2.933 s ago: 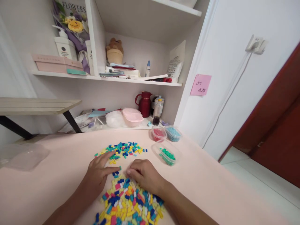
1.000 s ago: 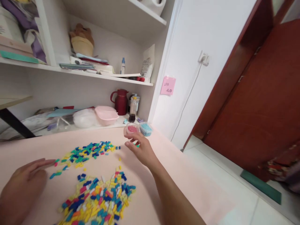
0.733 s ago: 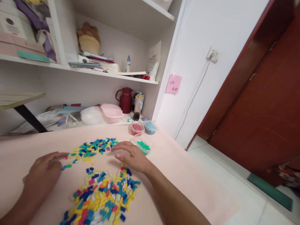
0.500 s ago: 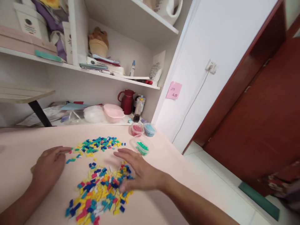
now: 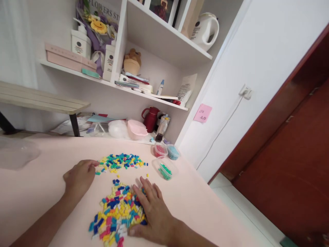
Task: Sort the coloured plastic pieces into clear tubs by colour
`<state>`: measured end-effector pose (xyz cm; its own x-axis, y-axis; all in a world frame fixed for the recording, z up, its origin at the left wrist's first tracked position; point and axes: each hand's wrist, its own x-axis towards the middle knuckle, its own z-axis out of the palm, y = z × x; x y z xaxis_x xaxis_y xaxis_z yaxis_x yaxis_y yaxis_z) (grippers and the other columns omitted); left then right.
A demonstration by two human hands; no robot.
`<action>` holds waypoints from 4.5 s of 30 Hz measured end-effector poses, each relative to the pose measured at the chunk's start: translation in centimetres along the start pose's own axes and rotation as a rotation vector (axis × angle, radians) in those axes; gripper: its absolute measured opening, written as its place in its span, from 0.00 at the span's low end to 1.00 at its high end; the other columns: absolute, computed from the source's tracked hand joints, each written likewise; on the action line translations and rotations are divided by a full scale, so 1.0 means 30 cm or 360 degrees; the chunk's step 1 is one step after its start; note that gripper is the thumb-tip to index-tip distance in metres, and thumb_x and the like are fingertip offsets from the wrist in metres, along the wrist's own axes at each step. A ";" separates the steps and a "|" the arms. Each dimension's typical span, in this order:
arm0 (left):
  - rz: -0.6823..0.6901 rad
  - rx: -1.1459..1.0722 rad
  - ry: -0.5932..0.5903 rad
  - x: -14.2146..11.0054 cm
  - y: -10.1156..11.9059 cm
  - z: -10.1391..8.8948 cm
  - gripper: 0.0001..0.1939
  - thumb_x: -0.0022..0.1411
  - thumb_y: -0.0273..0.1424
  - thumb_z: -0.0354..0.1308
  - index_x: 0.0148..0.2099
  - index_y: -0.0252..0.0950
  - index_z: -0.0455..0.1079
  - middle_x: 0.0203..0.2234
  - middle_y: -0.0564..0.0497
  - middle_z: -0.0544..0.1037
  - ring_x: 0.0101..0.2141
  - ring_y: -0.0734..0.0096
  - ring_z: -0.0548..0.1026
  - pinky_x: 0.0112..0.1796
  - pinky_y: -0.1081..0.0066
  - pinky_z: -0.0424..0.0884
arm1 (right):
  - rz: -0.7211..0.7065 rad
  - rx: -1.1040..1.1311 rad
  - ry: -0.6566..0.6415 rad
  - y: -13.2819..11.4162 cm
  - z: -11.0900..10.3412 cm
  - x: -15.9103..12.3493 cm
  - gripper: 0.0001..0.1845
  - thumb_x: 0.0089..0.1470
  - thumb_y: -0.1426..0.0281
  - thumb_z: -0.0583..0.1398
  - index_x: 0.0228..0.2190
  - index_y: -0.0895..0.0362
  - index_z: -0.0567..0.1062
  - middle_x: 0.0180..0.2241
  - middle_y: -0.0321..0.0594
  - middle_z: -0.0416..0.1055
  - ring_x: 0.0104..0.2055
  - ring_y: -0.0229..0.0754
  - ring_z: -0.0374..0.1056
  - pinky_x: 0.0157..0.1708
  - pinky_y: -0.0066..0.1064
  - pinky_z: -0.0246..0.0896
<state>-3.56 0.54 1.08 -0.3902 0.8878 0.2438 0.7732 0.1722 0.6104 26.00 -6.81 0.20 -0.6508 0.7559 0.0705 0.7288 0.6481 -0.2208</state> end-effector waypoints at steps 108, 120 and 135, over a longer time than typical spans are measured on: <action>0.0930 -0.0173 0.0197 -0.043 -0.019 0.044 0.20 0.57 0.21 0.44 0.31 0.41 0.77 0.50 0.47 0.77 0.50 0.58 0.74 0.51 0.52 0.68 | -0.0427 0.0475 0.0401 0.060 0.006 0.364 0.28 0.51 0.83 0.54 0.47 0.46 0.78 0.50 0.33 0.77 0.57 0.47 0.63 0.57 0.45 0.52; 0.0641 -0.0335 0.0407 -0.029 -0.023 0.024 0.18 0.56 0.27 0.46 0.27 0.41 0.77 0.42 0.48 0.80 0.45 0.56 0.77 0.49 0.51 0.68 | -0.0211 0.0854 0.0853 0.080 -0.104 0.327 0.14 0.63 0.66 0.56 0.44 0.45 0.80 0.48 0.39 0.77 0.54 0.47 0.67 0.57 0.47 0.59; -0.0009 -0.0741 0.0315 -0.015 -0.017 -0.016 0.14 0.54 0.32 0.47 0.30 0.43 0.74 0.37 0.52 0.82 0.46 0.54 0.76 0.54 0.50 0.68 | 0.0863 0.0327 0.1684 0.275 -0.275 0.206 0.13 0.54 0.69 0.53 0.29 0.54 0.78 0.43 0.44 0.74 0.48 0.51 0.67 0.45 0.42 0.61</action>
<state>-4.04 -0.16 1.02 -0.5160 0.7816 0.3505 0.4834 -0.0721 0.8725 29.77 3.97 6.82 0.2960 0.6889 0.6616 0.7434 0.2688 -0.6124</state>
